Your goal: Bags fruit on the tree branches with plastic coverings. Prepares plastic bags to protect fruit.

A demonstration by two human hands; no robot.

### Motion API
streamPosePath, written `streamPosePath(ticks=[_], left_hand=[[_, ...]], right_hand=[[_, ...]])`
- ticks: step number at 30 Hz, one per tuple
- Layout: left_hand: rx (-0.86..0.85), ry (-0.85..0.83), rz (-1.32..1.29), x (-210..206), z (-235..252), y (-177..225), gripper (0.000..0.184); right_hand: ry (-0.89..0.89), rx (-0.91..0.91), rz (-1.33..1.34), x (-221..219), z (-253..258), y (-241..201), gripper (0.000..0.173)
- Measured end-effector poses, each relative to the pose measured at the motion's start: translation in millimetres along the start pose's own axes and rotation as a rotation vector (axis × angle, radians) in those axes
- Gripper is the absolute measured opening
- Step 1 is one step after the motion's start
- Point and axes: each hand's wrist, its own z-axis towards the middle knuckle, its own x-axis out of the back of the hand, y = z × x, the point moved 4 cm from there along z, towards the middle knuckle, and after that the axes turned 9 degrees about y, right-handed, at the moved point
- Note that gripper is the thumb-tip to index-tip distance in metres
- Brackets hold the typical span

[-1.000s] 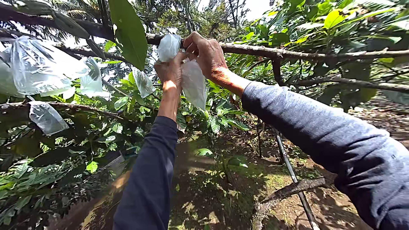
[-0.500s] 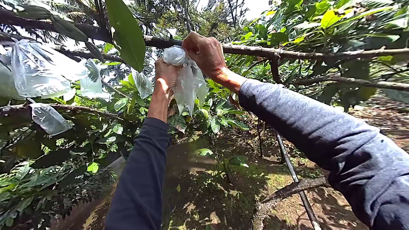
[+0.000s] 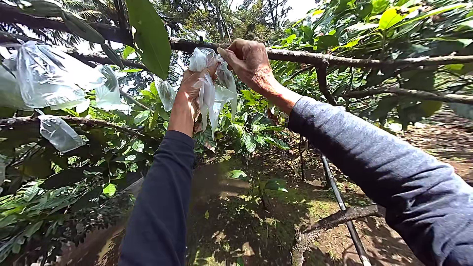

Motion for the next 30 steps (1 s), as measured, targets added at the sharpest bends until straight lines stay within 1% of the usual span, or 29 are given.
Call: streamPosePath(ticks=[3, 5, 7, 9, 10, 11, 13, 15, 16, 19, 23, 27, 30], left_hand=[[0.016, 0.097, 0.096, -5.5, -15.8, 15.2, 0.013], [-0.012, 0.111, 0.117, -4.4, -13.4, 16.6, 0.01], [-0.023, 0.108, 0.08, -1.6, -11.7, 15.8, 0.009], [0.01, 0.108, 0.004, 0.4, -3.2, 9.9, 0.013], [0.009, 0.077, -0.044, 3.1, 8.7, 1.5, 0.019], [-0.028, 0.031, -0.095, 6.9, 23.9, -10.0, 0.025], [-0.204, -0.082, -0.159, 15.0, 50.6, -33.7, 0.035], [-0.019, 0.111, -0.072, 10.1, 35.8, -21.6, 0.033], [0.022, 0.184, -0.044, 7.9, 33.3, -18.7, 0.032], [0.049, 0.267, 0.016, 8.7, 45.5, -24.1, 0.044], [0.037, 0.355, 0.059, 8.2, 49.7, -27.5, 0.051], [0.028, 0.429, 0.096, 5.3, 51.6, -27.4, 0.062], [0.076, 0.495, 0.022, 0.3, 39.4, -27.1, 0.058]], right_hand=[[-0.132, -0.062, -0.041, -4.9, 1.9, 2.1, 0.035], [-0.175, -0.061, -0.016, -7.5, 5.0, 3.1, 0.03], [-0.188, -0.06, 0.025, -8.4, 7.8, 3.3, 0.026], [-0.171, -0.058, 0.063, -9.7, 9.9, 5.2, 0.022], [-0.165, -0.06, 0.068, -11.0, 10.4, 6.0, 0.021], [-0.156, -0.067, 0.068, -12.4, 10.2, 6.8, 0.02], [-0.124, -0.068, 0.066, -15.4, 10.3, 8.5, 0.02], [-0.097, -0.061, 0.063, -16.3, 9.7, 9.1, 0.021], [-0.085, -0.053, 0.057, -16.3, 9.2, 9.2, 0.021], [-0.05, -0.02, 0.018, -15.0, 7.6, 10.7, 0.021], [-0.053, -0.017, -0.032, -9.2, 6.9, 15.6, 0.022], [-0.041, 0.047, -0.073, 0.6, 0.6, 15.3, 0.02], [-0.012, 0.062, -0.075, 3.3, -6.9, 24.3, 0.021]])
